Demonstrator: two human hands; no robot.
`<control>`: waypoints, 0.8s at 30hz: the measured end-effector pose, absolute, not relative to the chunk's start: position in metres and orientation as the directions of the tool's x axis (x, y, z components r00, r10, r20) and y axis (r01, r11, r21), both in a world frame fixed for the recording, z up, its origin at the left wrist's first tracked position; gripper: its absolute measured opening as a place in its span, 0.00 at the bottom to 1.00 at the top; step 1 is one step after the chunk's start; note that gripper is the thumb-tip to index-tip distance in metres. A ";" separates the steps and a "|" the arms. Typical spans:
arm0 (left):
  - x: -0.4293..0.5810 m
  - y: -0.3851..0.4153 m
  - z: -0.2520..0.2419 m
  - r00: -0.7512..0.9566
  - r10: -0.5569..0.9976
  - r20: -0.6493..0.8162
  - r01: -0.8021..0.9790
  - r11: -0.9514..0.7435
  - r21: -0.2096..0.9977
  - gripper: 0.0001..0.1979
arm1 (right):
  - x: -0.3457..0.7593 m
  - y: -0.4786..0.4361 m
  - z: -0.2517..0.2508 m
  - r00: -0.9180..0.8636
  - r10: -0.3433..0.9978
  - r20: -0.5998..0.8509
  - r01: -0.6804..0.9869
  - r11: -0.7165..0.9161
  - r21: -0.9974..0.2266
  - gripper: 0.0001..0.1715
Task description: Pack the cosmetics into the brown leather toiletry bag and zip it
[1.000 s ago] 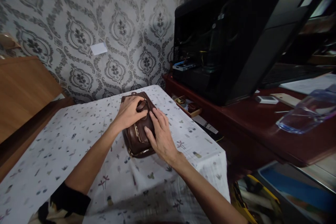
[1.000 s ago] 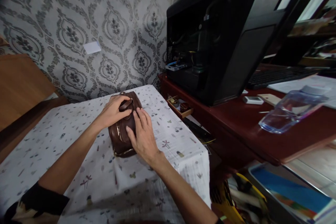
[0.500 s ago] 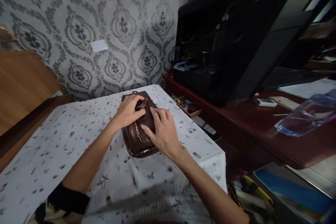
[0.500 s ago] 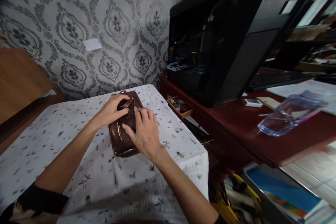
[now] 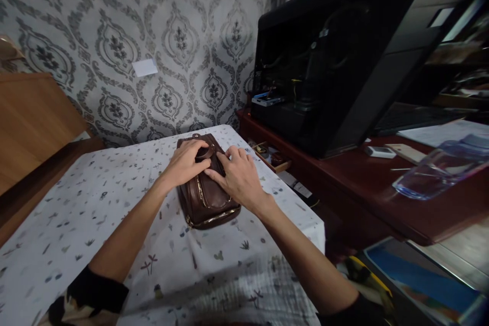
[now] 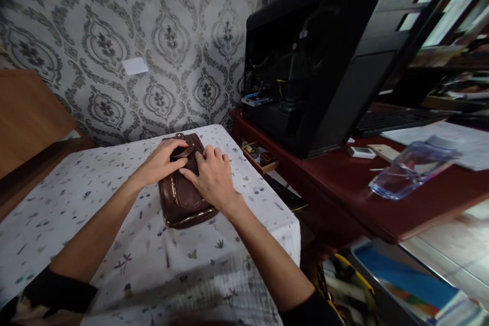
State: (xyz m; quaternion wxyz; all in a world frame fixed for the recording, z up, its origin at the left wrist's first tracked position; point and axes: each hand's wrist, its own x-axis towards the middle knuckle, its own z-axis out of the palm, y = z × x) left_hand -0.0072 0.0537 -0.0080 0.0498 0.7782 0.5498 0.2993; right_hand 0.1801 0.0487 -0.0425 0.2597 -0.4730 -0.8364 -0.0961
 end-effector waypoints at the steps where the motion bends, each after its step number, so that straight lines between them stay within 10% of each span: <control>1: -0.007 0.053 -0.007 0.208 0.887 0.412 0.825 -0.386 0.414 0.18 | 0.180 0.047 -0.044 -0.413 0.739 0.532 0.841 0.534 -0.090 0.34; 24: -0.046 0.076 -0.011 -0.077 0.846 0.527 0.757 -0.295 0.584 0.11 | 0.153 0.007 -0.109 -0.165 0.622 0.765 0.760 0.575 -0.304 0.46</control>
